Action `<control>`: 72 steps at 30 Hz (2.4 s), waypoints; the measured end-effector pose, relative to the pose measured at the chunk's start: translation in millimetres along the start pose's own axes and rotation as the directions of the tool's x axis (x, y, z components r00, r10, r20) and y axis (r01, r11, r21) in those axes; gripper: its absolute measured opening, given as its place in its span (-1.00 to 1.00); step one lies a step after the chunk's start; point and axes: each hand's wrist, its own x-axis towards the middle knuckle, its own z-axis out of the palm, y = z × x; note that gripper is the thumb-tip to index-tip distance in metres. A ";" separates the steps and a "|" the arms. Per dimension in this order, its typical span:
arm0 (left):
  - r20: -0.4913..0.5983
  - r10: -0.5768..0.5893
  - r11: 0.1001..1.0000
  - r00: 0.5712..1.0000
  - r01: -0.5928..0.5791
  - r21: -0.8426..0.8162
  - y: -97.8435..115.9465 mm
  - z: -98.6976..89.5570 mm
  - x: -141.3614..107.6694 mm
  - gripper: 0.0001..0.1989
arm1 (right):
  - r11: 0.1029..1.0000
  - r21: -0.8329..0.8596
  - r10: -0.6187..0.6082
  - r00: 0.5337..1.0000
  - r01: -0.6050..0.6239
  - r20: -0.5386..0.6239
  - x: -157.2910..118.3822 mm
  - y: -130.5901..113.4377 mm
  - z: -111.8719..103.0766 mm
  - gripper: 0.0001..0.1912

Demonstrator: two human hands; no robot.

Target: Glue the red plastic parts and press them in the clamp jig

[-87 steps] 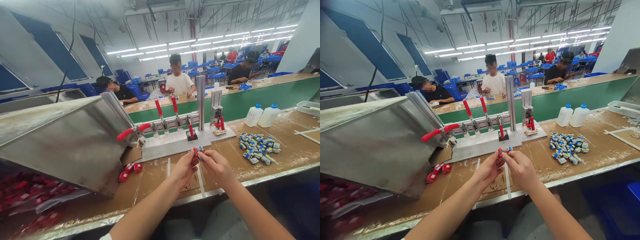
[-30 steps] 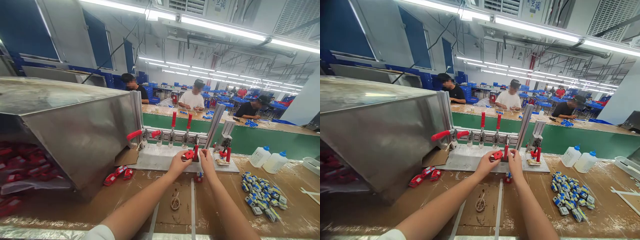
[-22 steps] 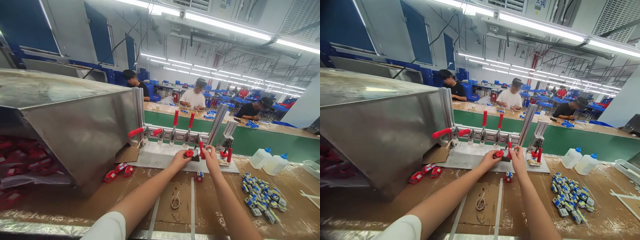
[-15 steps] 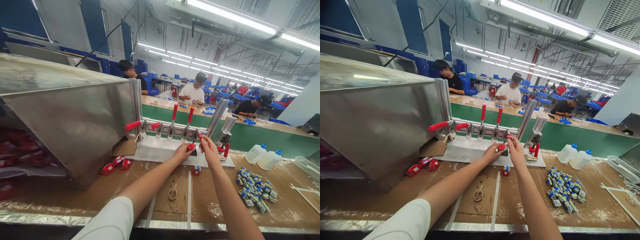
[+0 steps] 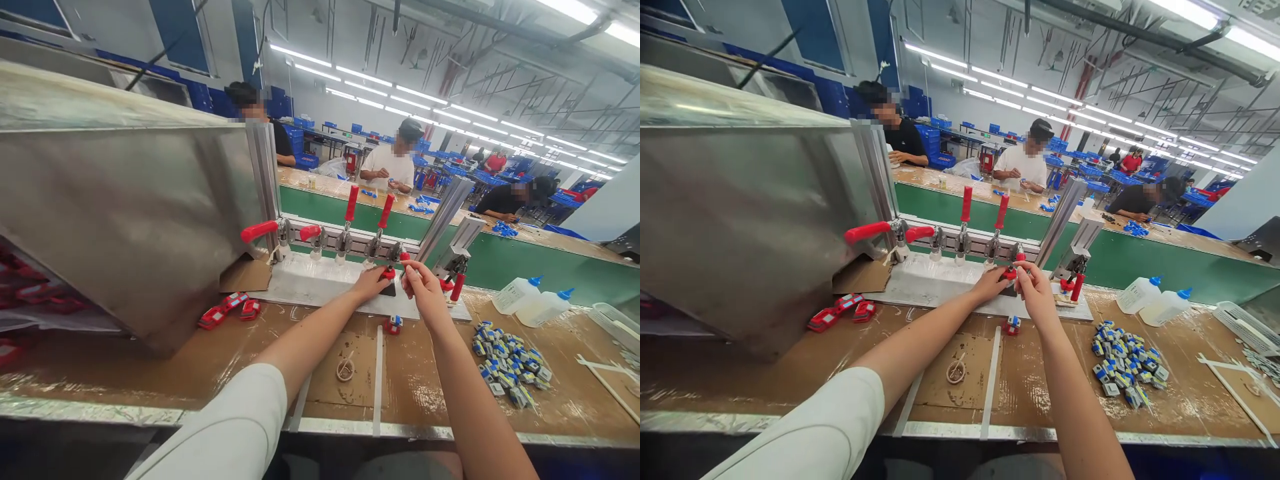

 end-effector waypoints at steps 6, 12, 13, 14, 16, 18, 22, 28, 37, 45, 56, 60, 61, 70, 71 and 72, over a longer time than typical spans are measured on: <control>0.010 -0.014 0.998 1.000 0.014 0.058 0.7 0.2 1.1 -0.61 | 1.000 -0.012 0.021 0.999 -0.021 0.026 -11.9 15.0 -0.8 -0.60; 0.005 -0.001 0.998 1.000 0.001 0.070 2.3 -0.8 -0.6 -0.60 | 0.995 -0.098 -0.026 0.998 0.032 0.059 -17.4 29.4 1.0 -0.66; 0.005 -0.002 0.998 1.000 0.001 0.069 2.1 -0.5 -0.6 -0.58 | 0.993 -0.111 -0.036 0.998 0.042 0.058 -17.5 28.9 1.1 -0.66; 0.006 -0.003 0.998 1.000 0.003 0.069 1.8 -0.2 -0.7 -0.57 | 0.991 -0.120 -0.046 0.997 0.052 0.056 -17.1 27.5 1.0 -0.66; 0.007 -0.007 0.998 1.000 0.006 0.068 1.0 0.3 -0.6 -0.55 | 0.988 -0.137 -0.059 0.997 0.066 0.054 -15.6 23.4 0.2 -0.66; 0.007 -0.009 0.998 1.000 0.008 0.069 0.2 0.6 -0.4 -0.55 | 0.986 -0.147 -0.064 0.996 0.073 0.062 -13.7 19.6 -0.8 -0.67; 0.003 -0.007 0.998 1.000 0.007 0.067 -0.7 0.7 0.1 -0.53 | 0.984 -0.159 -0.071 0.993 0.084 0.090 -13.8 21.2 -1.5 -0.69; -0.008 -0.006 0.999 1.000 0.006 0.050 -0.8 -0.3 -0.8 -0.50 | 0.920 -0.354 -0.114 0.979 0.168 0.168 -18.6 53.2 -5.6 -0.75; 0.037 -0.057 0.998 0.998 0.058 -0.025 0.7 -2.8 0.9 -0.45 | 0.677 -0.661 -0.046 0.915 0.323 0.400 14.1 90.4 1.8 -0.68; 0.175 0.014 0.975 0.984 -0.052 0.216 22.4 -47.6 -45.3 -0.50 | 0.885 -0.456 -0.197 0.818 -0.089 -0.540 -11.1 95.8 -115.7 -0.54; 0.525 0.108 0.912 0.844 -0.294 0.285 165.7 65.5 34.0 -0.64 | 0.996 0.010 -0.070 0.823 0.092 -0.564 -12.5 31.1 -143.5 -0.46; 0.530 0.172 0.880 0.830 -0.371 0.295 173.2 75.3 41.4 -0.40 | 0.993 0.047 -0.073 0.878 0.108 -0.474 -8.3 0.2 -147.2 -0.37; 0.540 0.175 0.870 0.823 -0.386 0.306 169.2 72.4 36.6 -0.44 | 0.994 0.062 -0.056 0.887 0.094 -0.458 -7.7 -3.0 -148.1 -0.36; 0.745 0.102 0.758 0.660 -0.536 0.371 97.1 8.7 -53.4 -0.73 | 0.977 0.212 0.099 0.911 -0.013 -0.401 -17.3 9.7 -157.0 -0.44; 0.743 0.106 0.752 0.661 -0.542 0.375 94.9 6.6 -57.6 -0.73 | 0.975 0.224 0.105 0.912 -0.015 -0.397 -18.0 10.8 -157.9 -0.45; 0.738 0.108 0.754 0.666 -0.538 0.376 94.5 5.9 -58.7 -0.73 | 0.972 0.233 0.113 0.912 -0.019 -0.394 -18.5 11.3 -158.8 -0.45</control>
